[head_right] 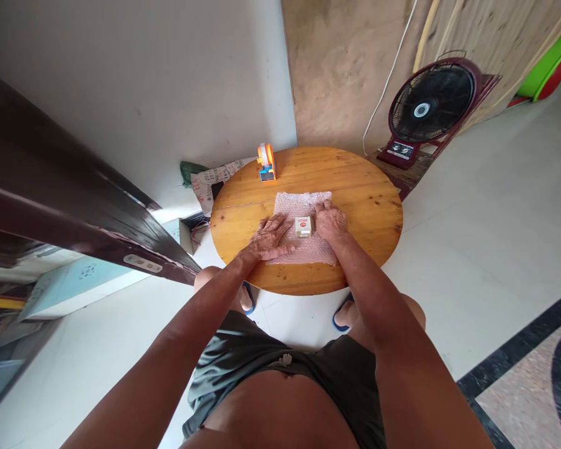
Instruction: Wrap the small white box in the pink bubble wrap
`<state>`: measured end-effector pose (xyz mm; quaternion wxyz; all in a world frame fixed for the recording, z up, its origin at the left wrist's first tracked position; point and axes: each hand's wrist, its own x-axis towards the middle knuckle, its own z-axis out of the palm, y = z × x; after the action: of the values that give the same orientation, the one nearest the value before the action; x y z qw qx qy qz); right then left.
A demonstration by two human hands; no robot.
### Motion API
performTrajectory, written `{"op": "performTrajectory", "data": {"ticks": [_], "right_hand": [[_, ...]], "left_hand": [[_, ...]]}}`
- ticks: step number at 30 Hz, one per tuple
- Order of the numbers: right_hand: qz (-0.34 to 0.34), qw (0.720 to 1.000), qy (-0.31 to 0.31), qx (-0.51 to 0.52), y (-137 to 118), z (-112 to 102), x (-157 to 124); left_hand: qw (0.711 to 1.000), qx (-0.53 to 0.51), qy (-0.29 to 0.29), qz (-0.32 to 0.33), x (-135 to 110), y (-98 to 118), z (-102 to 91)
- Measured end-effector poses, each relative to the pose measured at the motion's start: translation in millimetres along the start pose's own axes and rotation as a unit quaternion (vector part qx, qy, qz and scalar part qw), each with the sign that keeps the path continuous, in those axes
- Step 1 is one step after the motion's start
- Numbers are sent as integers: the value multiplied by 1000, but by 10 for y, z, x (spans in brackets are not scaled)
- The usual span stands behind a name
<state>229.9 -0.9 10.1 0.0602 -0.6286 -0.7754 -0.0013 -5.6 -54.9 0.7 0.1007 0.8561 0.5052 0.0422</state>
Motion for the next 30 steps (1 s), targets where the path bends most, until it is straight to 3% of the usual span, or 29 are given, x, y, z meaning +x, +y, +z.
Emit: {"op": "performTrajectory", "data": {"ticks": [13, 19, 22, 26, 30], "right_hand": [[24, 1000, 0, 17, -44, -3, -26], [28, 999, 9, 27, -35, 15, -30], [21, 999, 13, 30, -29, 0, -49], [10, 999, 16, 37, -22, -37, -82], [-9, 999, 28, 38, -1, -26, -90]], "left_hand": [[1000, 0, 0, -19, 35, -57, -9], [999, 36, 10, -39, 141, 132, -156], [997, 64, 29, -19, 208, 184, -164], [998, 59, 16, 13, 276, 76, -103], [998, 58, 6, -6, 303, -68, -24]]}}
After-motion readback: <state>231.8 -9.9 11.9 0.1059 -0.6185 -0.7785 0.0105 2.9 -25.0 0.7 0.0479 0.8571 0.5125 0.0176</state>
